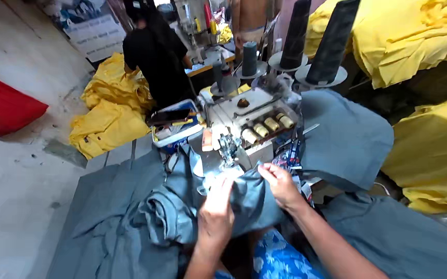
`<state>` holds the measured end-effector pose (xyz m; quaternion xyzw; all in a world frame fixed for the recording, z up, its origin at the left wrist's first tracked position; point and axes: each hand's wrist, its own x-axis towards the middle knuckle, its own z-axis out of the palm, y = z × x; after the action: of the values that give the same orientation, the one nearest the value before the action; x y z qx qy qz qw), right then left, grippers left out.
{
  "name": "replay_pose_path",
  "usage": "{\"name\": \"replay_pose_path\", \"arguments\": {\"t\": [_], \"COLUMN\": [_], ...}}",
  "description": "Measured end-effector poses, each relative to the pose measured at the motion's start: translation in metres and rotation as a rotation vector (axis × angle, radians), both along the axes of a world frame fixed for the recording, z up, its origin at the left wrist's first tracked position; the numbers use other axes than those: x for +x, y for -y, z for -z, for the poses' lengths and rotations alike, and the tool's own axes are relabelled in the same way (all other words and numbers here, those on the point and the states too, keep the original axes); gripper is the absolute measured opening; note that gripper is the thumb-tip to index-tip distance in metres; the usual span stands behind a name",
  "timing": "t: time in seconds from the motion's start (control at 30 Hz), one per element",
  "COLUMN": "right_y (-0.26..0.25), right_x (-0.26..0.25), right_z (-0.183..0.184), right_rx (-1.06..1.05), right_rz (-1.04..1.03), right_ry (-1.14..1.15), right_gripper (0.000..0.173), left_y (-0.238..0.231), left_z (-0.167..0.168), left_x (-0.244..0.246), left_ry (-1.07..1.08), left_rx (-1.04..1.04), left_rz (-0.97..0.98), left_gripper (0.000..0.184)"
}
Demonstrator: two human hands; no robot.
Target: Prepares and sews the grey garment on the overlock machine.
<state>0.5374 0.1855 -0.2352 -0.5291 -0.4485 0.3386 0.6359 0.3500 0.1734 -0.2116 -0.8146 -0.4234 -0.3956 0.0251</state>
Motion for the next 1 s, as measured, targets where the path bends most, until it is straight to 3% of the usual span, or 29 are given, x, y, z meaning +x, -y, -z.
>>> {"name": "replay_pose_path", "arguments": {"t": [0.2,0.33,0.43,0.5,0.57,0.63,0.7,0.8,0.87,1.0], "right_y": [0.013,0.016,0.023,0.032,0.047,0.061,0.063,0.051,0.045,0.048], "right_x": [0.013,0.014,-0.004,-0.021,-0.044,-0.065,-0.078,-0.082,-0.082,-0.083], "right_z": [0.003,0.006,0.016,0.032,0.049,0.068,0.089,0.116,0.118,0.088], "right_rx": [0.057,0.019,0.128,0.403,0.593,0.666,0.61,0.596,0.622,0.486], "right_rz": [0.02,0.075,0.119,0.178,0.046,-0.113,-0.205,-0.102,-0.065,-0.227], "right_ry": [-0.091,-0.037,0.279,0.553,0.692,0.825,0.962,1.13,1.08,0.798], "right_gripper": [0.009,0.016,0.031,0.025,0.017,0.024,0.036,0.025,0.02,0.021], "left_y": [-0.041,-0.05,-0.041,-0.038,-0.036,-0.032,-0.024,0.003,0.025,0.068], "left_z": [-0.018,-0.014,-0.012,-0.008,-0.004,-0.004,-0.006,-0.002,0.011,0.05], "left_x": [-0.037,-0.044,-0.041,-0.042,-0.043,-0.044,-0.047,-0.06,-0.075,-0.111], "left_ry": [0.022,0.139,0.204,0.254,0.273,0.273,0.295,0.464,0.602,0.791], "left_rx": [-0.39,-0.424,-0.381,-0.356,-0.381,-0.402,-0.325,-0.136,-0.023,0.033], "left_rz": [-0.06,-0.022,-0.044,-0.054,-0.042,-0.036,-0.04,-0.004,-0.011,-0.208], "left_gripper": [0.039,0.053,0.066,0.077,0.085,0.08,0.062,0.036,0.026,0.022]}}
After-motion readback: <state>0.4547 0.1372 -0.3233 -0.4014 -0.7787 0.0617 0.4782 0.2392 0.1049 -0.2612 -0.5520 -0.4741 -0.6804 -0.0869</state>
